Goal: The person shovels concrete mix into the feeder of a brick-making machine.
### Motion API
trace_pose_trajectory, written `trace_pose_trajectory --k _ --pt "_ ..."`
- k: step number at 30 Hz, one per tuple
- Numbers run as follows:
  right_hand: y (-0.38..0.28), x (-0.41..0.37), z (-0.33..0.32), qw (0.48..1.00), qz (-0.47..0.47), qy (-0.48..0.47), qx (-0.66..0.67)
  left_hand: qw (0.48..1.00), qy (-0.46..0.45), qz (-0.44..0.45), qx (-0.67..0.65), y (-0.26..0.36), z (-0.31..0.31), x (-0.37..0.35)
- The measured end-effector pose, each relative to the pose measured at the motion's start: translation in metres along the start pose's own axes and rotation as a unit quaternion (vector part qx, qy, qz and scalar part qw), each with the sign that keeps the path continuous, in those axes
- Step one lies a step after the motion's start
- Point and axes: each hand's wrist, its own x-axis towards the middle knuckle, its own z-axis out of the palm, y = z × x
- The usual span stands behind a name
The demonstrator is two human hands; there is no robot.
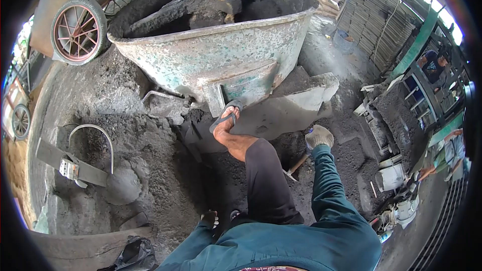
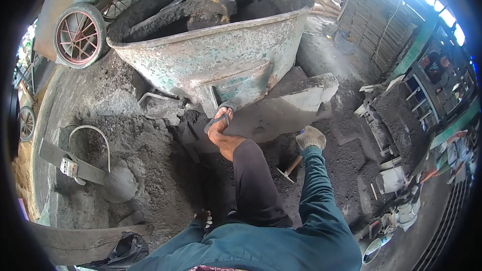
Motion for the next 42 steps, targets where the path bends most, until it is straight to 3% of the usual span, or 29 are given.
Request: trace_pose_trajectory --k 11,14,23,35,38,41,42 --pt "-0.006 -0.012 -0.005 1.000 0.004 -0.008 0.005 0.999 0.014 0.031 0.004 0.020 0.014 -0.011" --pt "-0.007 -0.014 -0.004 1.000 0.004 -0.007 -0.001 0.997 0.067 0.031 0.023 0.019 0.017 -0.015" --pt "-0.009 -0.014 -0.001 1.000 0.006 -0.006 -0.008 0.999 0.014 -0.014 -0.036 0.022 0.011 -0.026" --pt "-0.008 -0.016 -0.003 1.000 0.007 -0.017 -0.002 0.999 0.016 0.031 -0.006 0.016 0.010 -0.016" --pt "-0.007 -0.013 -0.001 1.000 0.003 -0.002 -0.003 0.998 -0.047 0.007 -0.050 0.015 0.005 -0.014" --pt "-0.004 -0.011 0.002 1.000 0.005 0.004 0.001 0.999 0.043 0.012 0.004 0.012 0.014 -0.012" --pt "-0.004 -0.011 0.002 1.000 0.005 0.004 0.000 1.000 0.021 0.002 0.002 0.013 0.014 -0.014"
